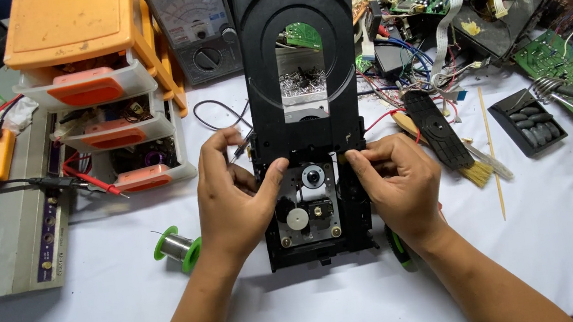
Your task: Disassembling a CD/DVD drive mechanism to inspect internal components like gears and the laser assembly.
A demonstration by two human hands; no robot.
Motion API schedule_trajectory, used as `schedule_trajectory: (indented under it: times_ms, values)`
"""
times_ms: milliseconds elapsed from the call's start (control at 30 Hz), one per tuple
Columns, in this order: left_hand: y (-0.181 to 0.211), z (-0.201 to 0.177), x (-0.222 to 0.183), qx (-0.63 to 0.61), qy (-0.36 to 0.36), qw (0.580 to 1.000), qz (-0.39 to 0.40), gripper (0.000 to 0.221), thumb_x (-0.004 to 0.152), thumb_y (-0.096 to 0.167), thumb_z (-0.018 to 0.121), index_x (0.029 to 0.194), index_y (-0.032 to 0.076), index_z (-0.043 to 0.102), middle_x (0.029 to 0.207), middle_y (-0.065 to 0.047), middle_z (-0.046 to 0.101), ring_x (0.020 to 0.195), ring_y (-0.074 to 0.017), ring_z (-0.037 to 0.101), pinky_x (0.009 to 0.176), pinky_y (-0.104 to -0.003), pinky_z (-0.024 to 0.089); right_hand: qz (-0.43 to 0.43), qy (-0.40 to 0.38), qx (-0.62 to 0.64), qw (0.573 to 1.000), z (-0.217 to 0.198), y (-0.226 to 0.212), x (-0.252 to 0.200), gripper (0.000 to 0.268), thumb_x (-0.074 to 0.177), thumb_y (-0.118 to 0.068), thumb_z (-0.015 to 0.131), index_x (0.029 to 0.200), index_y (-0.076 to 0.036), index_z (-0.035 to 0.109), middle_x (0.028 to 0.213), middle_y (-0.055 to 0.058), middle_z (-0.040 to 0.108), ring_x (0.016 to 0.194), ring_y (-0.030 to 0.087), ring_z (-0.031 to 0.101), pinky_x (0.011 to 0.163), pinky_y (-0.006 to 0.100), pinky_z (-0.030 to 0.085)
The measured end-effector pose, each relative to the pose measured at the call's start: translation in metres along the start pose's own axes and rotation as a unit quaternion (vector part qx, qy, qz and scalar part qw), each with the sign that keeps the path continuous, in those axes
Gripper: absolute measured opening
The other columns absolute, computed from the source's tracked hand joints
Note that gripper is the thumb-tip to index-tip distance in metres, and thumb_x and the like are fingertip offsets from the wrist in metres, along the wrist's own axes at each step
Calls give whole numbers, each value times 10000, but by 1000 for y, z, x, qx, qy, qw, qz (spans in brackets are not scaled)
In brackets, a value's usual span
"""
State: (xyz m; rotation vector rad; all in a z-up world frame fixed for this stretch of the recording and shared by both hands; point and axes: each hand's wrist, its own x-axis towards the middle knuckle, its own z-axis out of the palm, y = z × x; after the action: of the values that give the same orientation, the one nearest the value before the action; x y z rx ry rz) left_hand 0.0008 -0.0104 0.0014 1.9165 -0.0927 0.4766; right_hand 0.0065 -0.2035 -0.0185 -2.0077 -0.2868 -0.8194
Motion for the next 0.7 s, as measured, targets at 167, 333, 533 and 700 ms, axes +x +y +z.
schedule_trajectory:
  times_ms: [167,333,533,700]
  values:
    - [-4,-10,9,2,-100,995,2,543,764,218,650,1174,-81,458,1008,-267,556,666,-308,581,614,-391,471,57,-15,30,998,1,-4,-4,150,741,-40,739,743,19,600,661,139,596,476,222,592,384,259,463]
    - [-16,-14,10,-10,-119,993,-12,424,760,230,668,1107,18,550,916,-170,633,865,-316,618,792,-403,478,118,-119,43,985,-7,-15,14,505,808,-149,626,1205,71,407,879,273,520,666,404,612,555,444,492]
    - [1,-6,11,-12,-107,994,-3,321,738,233,701,974,42,598,739,-124,638,692,-255,623,677,-348,505,66,-188,98,975,-6,-3,21,362,836,-135,559,1157,28,527,1014,191,572,977,329,575,846,421,446]
    - [-6,0,5,-9,-67,996,-61,176,794,272,648,813,98,635,485,-44,562,385,-137,497,408,-223,416,83,-130,76,985,-4,7,10,165,880,-139,539,962,-34,636,741,100,593,715,219,612,677,325,483]
